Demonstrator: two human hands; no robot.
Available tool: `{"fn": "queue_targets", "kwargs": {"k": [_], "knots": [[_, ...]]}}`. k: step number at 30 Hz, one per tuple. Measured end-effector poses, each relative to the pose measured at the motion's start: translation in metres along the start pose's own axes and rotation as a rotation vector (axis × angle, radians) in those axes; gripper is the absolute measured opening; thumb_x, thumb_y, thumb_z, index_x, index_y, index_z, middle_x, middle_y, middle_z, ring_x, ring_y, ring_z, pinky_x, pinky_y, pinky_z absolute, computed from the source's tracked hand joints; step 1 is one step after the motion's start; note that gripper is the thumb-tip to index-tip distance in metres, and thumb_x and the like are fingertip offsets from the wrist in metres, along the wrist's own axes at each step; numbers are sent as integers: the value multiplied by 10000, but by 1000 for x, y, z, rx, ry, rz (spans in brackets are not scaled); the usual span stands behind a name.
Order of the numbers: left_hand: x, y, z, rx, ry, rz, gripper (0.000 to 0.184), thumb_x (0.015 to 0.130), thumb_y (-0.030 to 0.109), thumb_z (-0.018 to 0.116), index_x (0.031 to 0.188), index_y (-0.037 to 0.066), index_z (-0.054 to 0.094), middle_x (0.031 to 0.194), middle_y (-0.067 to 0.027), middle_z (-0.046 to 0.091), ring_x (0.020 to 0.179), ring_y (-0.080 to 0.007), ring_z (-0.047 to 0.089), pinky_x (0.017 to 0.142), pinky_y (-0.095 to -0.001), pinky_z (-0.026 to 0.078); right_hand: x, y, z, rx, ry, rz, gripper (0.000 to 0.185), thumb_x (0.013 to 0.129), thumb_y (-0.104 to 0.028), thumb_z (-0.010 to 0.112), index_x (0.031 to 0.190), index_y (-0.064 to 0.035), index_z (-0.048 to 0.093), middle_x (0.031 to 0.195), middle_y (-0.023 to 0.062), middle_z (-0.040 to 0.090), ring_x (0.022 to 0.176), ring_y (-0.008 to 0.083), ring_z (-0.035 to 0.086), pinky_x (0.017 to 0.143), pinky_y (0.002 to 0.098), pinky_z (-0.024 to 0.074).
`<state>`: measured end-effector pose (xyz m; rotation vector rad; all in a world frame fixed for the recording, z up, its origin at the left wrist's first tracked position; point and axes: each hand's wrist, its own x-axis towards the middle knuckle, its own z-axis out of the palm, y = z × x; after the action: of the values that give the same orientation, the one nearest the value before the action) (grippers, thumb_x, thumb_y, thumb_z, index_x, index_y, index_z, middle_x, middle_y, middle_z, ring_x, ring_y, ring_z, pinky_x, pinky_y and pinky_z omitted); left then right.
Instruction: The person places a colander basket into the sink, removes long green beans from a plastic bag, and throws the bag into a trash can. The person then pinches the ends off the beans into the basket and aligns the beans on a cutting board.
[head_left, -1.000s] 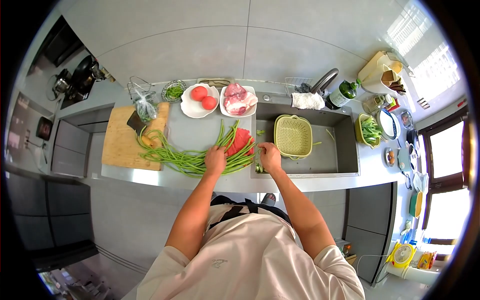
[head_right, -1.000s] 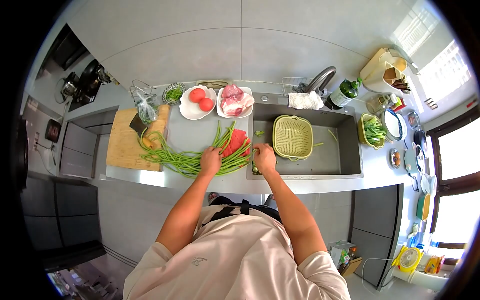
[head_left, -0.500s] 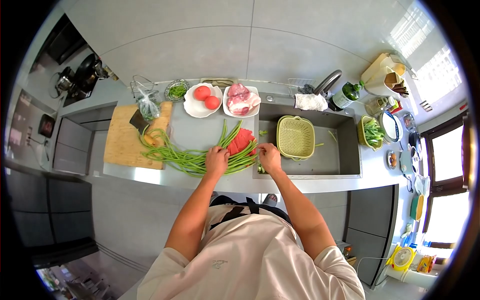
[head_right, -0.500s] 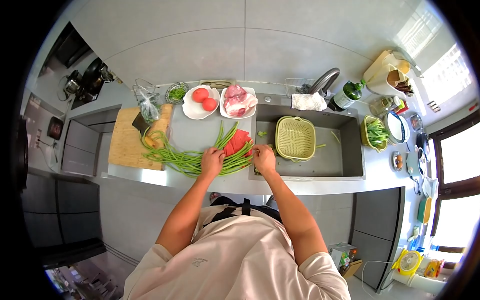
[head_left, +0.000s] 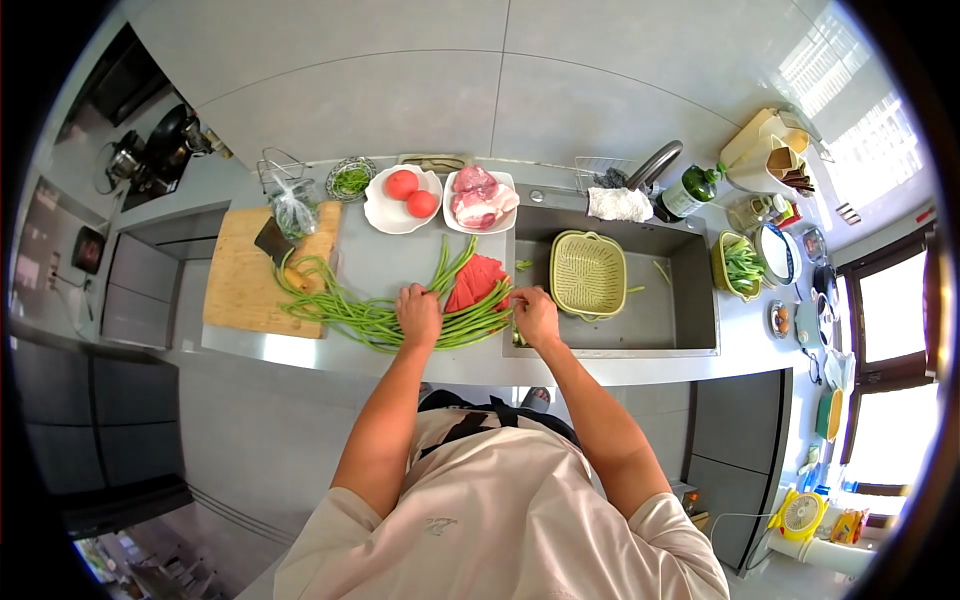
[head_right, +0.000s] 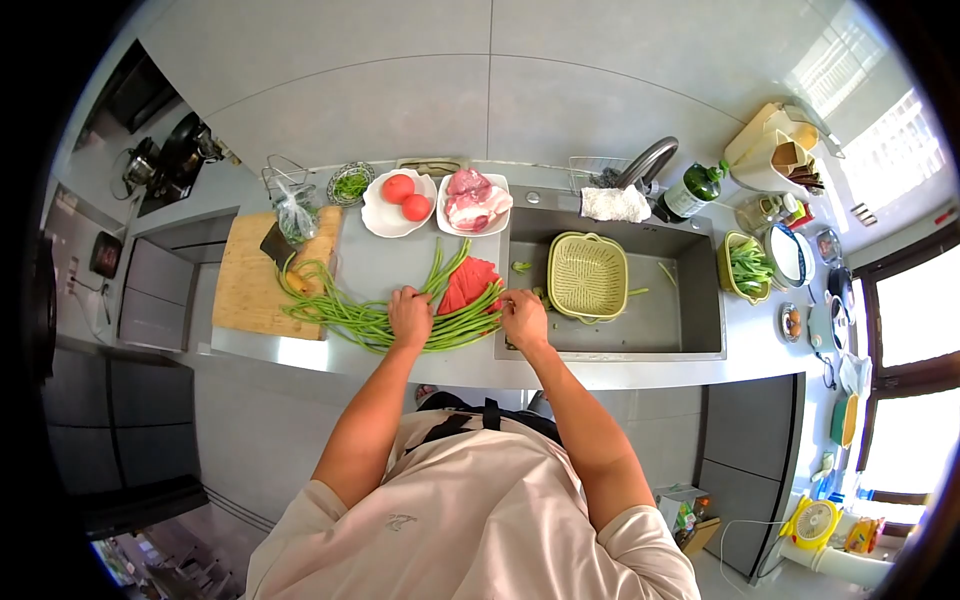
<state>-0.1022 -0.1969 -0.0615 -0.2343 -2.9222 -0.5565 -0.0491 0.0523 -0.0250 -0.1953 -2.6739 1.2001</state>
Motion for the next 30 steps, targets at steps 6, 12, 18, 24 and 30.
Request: {"fn": "queue_targets", "kwargs": {"k": [6,12,18,24,30], "knots": [[8,-2,8,92,-88,-13,149,799,158,807,940,128,770,1052,-68,632,1066,-312,554,924,-479,453,0,0,-1,-10,1,-20,194,857,-20,644,1006,-70,757,952,149,705,899,348,681,804,444,551],[7,-17,0,-166,16,104,185,834,174,805,970,127,688,1174,-59,609,1146,-327,545,964,-488,438,3,-10,6,9,2,-119,233,878,-28,669,1093,-61,751,943,152,702,826,307,690,759,404,564],[5,-19,-16,-327,25,261,218,825,142,810,1000,121,682,1229,-57,608,1185,-321,543,956,-496,425,14,-58,24,244,-194,-70,346,907,-133,762,1247,-97,713,980,135,732,792,245,699,769,371,576],[4,-15,-35,-396,19,311,211,829,144,799,1004,113,684,1193,-60,642,1179,-311,558,947,-485,424,21,-65,42,196,-254,-54,228,910,-77,738,1137,-62,725,899,157,741,830,284,732,777,384,572],[3,-28,-26,-402,4,160,182,883,148,757,1029,100,660,1035,-57,712,1078,-320,619,921,-477,431,26,-40,38,277,-58,89,155,923,-36,728,1077,-42,720,878,101,747,787,182,704,754,333,565]]}}
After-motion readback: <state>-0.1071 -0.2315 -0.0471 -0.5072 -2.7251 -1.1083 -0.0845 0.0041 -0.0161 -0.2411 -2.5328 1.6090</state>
